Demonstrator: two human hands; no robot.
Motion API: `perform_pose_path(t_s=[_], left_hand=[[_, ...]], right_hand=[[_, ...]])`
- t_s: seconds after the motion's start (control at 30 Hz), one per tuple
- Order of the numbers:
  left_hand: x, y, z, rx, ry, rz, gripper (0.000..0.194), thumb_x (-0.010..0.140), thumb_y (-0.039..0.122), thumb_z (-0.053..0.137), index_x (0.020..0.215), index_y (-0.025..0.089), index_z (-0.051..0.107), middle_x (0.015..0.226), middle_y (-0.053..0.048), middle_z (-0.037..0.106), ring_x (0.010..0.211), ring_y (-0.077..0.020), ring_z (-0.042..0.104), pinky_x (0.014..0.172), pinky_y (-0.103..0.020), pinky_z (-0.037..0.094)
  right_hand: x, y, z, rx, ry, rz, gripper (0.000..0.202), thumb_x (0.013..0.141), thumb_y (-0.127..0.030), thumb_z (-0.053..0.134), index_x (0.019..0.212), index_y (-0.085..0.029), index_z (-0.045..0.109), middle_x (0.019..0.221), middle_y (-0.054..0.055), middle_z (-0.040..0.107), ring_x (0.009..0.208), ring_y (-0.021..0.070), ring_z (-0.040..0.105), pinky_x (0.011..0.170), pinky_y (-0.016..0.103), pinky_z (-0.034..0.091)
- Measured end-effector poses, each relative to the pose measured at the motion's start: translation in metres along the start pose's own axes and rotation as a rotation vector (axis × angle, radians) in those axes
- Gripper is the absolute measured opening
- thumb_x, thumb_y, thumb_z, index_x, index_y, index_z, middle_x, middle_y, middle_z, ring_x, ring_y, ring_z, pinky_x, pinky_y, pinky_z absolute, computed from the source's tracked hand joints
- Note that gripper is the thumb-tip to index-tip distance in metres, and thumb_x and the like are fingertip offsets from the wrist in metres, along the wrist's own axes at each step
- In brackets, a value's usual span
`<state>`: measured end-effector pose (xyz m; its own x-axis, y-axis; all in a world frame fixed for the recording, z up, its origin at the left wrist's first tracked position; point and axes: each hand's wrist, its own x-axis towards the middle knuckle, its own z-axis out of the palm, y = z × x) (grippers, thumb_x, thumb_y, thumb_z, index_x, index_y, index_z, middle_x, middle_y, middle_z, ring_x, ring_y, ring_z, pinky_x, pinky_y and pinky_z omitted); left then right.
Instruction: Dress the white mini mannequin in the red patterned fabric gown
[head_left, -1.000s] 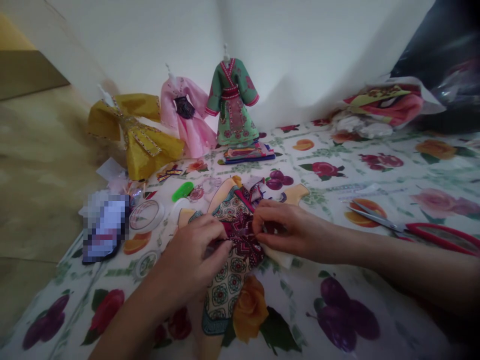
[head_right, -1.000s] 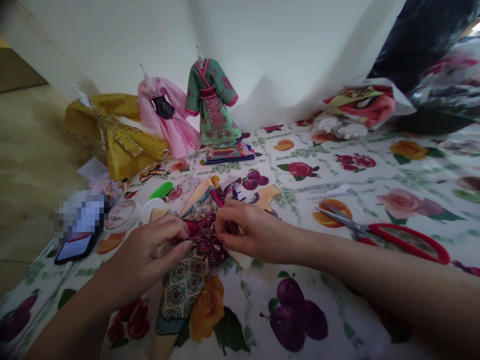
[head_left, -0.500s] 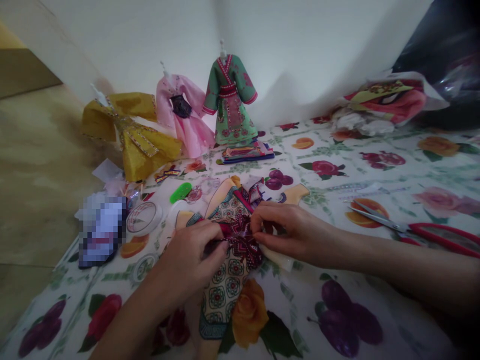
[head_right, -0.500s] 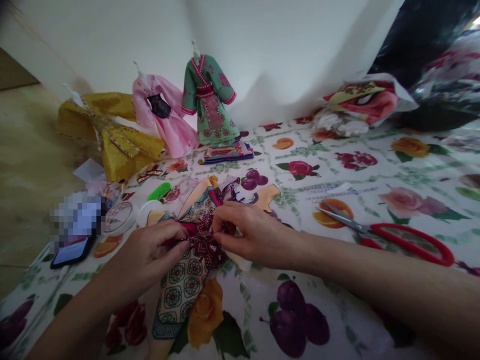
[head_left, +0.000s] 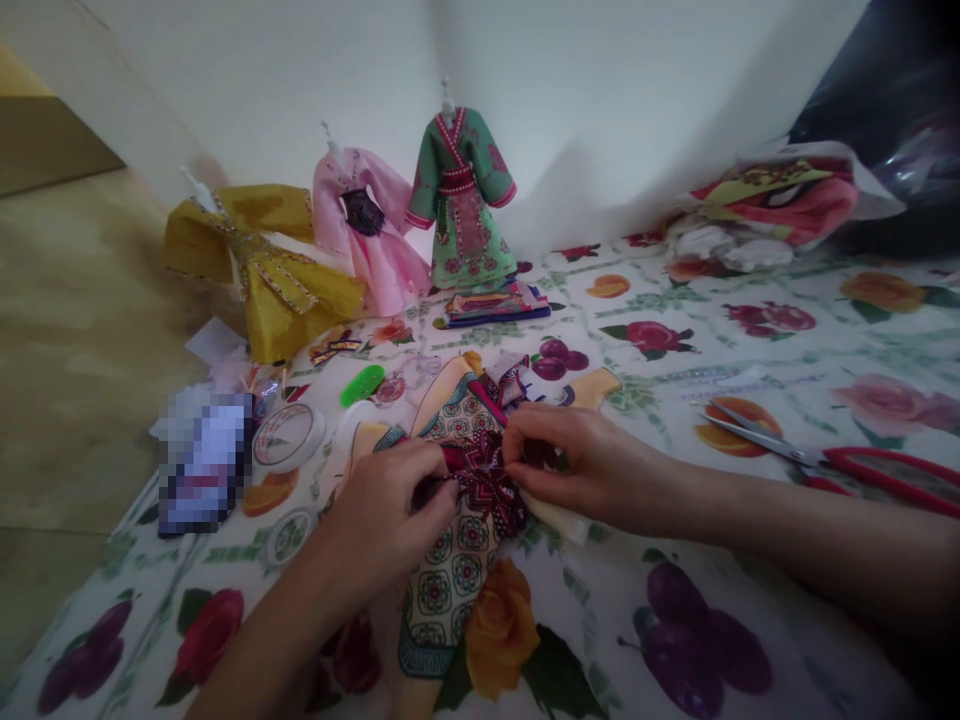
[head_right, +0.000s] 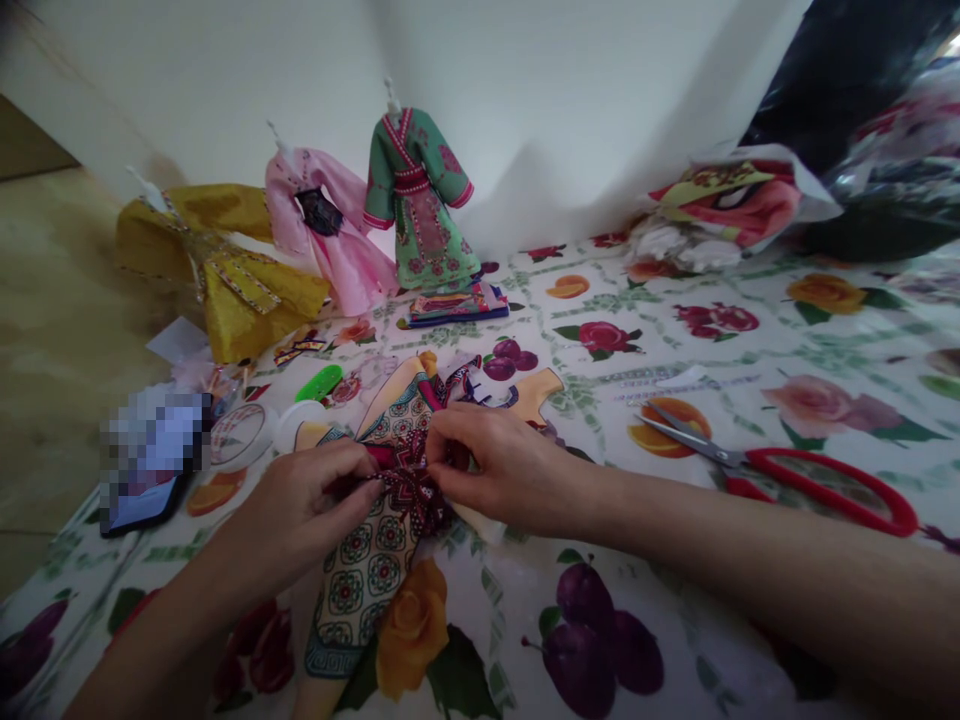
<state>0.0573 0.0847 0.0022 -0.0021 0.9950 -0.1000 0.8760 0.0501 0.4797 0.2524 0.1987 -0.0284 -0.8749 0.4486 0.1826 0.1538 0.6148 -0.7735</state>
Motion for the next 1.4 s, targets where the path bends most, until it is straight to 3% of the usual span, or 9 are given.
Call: perform_pose_path(t_s=[0.77, 0.93, 1.1, 1.4], left_hand=[[0.007, -0.007, 0.008, -0.039, -0.001, -0.029, 0.02, 0.081, 0.027, 0.047, 0.063, 0.019, 0.048, 0.067, 0.0, 0.053, 0.064, -0.0144, 0.047, 0.061, -0.03, 0.032], [0.007, -0.006, 0.008, -0.006, 0.001, -0.067, 0.019, 0.081, 0.029, 0.048, 0.064, 0.019, 0.051, 0.065, 0.001, 0.054, 0.064, -0.0145, 0.048, 0.06, -0.03, 0.031], [0.006, -0.006, 0.007, 0.004, -0.004, -0.061, 0.019, 0.081, 0.029, 0.049, 0.066, 0.019, 0.052, 0.065, 0.001, 0.055, 0.063, -0.0141, 0.048, 0.06, -0.029, 0.032], [0.007, -0.006, 0.008, -0.002, 0.004, -0.083, 0.019, 0.08, 0.029, 0.049, 0.065, 0.019, 0.052, 0.064, 0.001, 0.054, 0.062, -0.014, 0.048, 0.06, -0.029, 0.032]], right_hand=[[0.005, 0.001, 0.003, -0.009, 0.006, 0.135, 0.008, 0.079, -0.015, 0.061, 0.075, -0.018, 0.056, 0.069, -0.002, 0.058, 0.061, 0.0102, 0.051, 0.055, 0.024, 0.036], [0.01, 0.013, -0.004, 0.173, 0.018, 0.212, 0.016, 0.079, -0.021, 0.066, 0.083, -0.019, 0.051, 0.072, -0.002, 0.057, 0.064, 0.0116, 0.052, 0.056, 0.025, 0.039], [0.013, 0.021, -0.012, 0.283, 0.033, 0.183, 0.013, 0.084, -0.028, 0.062, 0.083, -0.019, 0.052, 0.073, -0.001, 0.058, 0.064, 0.0118, 0.051, 0.055, 0.025, 0.039], [0.01, 0.01, 0.001, 0.183, -0.021, 0.191, 0.015, 0.085, -0.029, 0.066, 0.083, -0.018, 0.055, 0.07, -0.003, 0.056, 0.064, 0.0115, 0.049, 0.058, 0.025, 0.037]])
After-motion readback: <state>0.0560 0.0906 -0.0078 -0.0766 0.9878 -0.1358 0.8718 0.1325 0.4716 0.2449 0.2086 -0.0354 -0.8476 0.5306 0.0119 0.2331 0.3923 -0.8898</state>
